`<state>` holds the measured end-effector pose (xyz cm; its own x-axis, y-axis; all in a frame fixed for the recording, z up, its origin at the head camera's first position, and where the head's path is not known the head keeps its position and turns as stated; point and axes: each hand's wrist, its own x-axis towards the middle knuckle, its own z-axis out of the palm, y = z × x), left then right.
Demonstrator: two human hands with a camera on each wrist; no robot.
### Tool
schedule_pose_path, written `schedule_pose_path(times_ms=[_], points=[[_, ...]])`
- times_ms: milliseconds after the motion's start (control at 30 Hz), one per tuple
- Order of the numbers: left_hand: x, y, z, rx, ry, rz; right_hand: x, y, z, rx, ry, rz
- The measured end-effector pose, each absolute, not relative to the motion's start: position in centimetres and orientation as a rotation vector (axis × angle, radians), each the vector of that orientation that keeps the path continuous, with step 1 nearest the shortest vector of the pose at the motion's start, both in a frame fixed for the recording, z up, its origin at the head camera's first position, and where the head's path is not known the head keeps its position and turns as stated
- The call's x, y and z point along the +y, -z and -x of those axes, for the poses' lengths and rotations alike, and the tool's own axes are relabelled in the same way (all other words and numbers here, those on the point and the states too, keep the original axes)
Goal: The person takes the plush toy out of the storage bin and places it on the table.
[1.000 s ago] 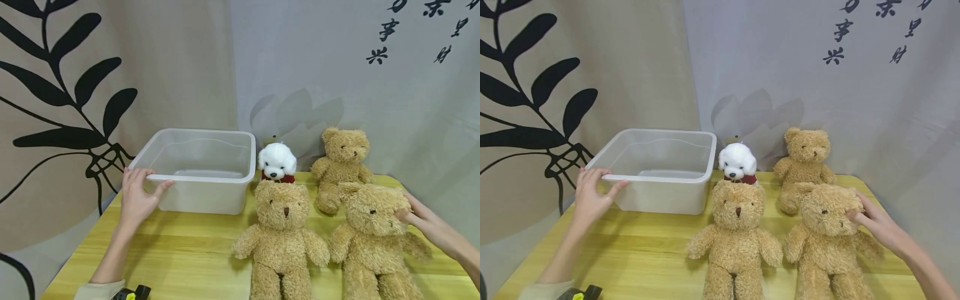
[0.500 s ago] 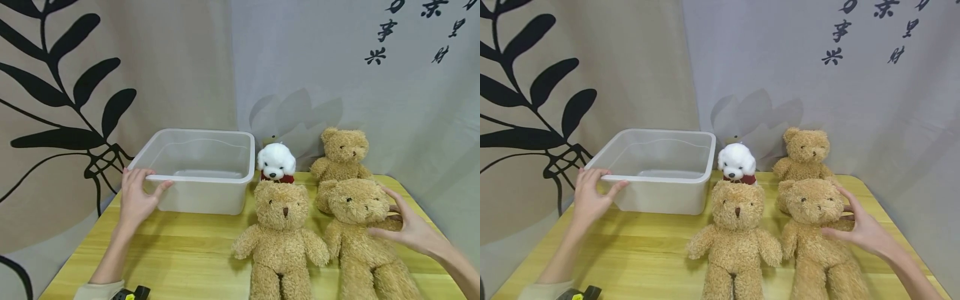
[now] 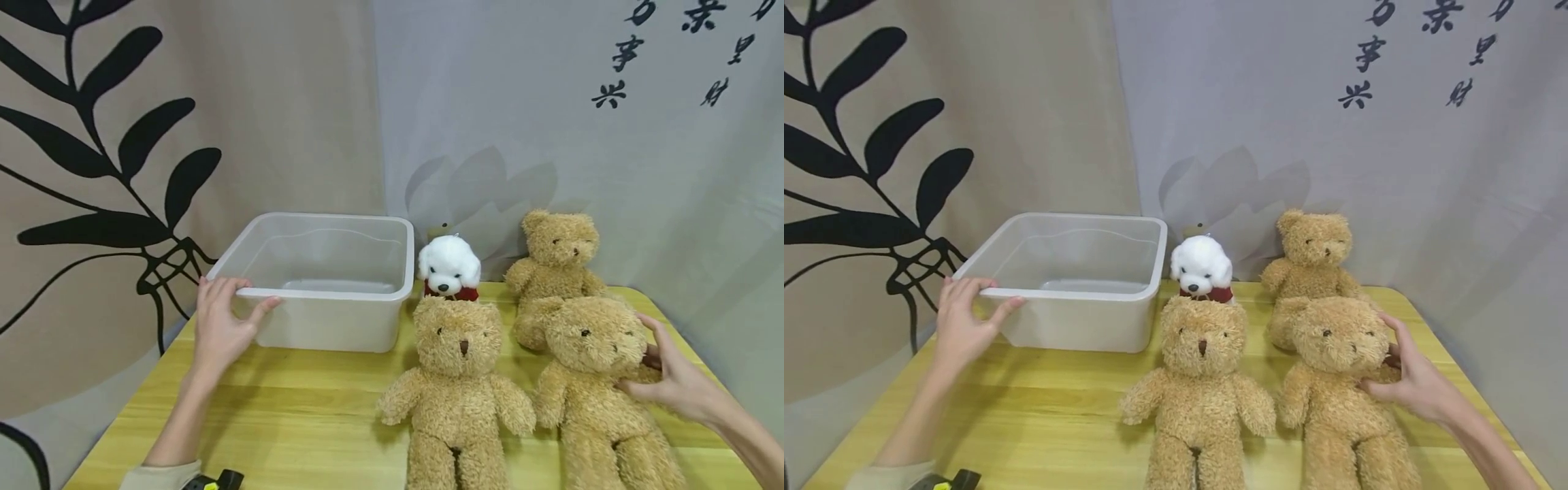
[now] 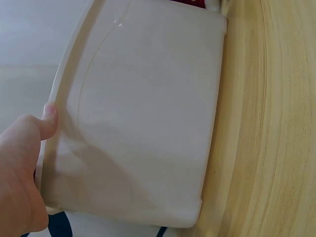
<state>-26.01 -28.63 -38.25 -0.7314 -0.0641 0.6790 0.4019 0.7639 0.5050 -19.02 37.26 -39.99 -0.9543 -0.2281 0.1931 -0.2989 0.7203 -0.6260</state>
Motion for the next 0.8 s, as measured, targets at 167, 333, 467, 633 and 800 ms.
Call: schedule_pose_path(times_ms=[167,333,467,633,800], points=[[-28.7,38.3,26.0,-2.245,0.855,0.251,38.3,40.0,19.1,-2.839,-1.012,-0.437],[-28.6,38.3,26.1,-2.234,0.856,0.262,39.4,40.2,18.7,-2.888,-1.084,-0.377],[-28.7,38.4,26.2,-2.233,0.852,0.264,39.6,40.1,18.4,-2.938,-1.191,-0.299],[-28.7,38.3,26.1,-2.252,0.856,0.261,39.8,39.6,18.2,-2.923,-1.127,-0.328],[-28.7,37.8,26.0,-2.293,0.866,0.263,40.2,39.5,18.1,-2.845,-1.070,-0.375]])
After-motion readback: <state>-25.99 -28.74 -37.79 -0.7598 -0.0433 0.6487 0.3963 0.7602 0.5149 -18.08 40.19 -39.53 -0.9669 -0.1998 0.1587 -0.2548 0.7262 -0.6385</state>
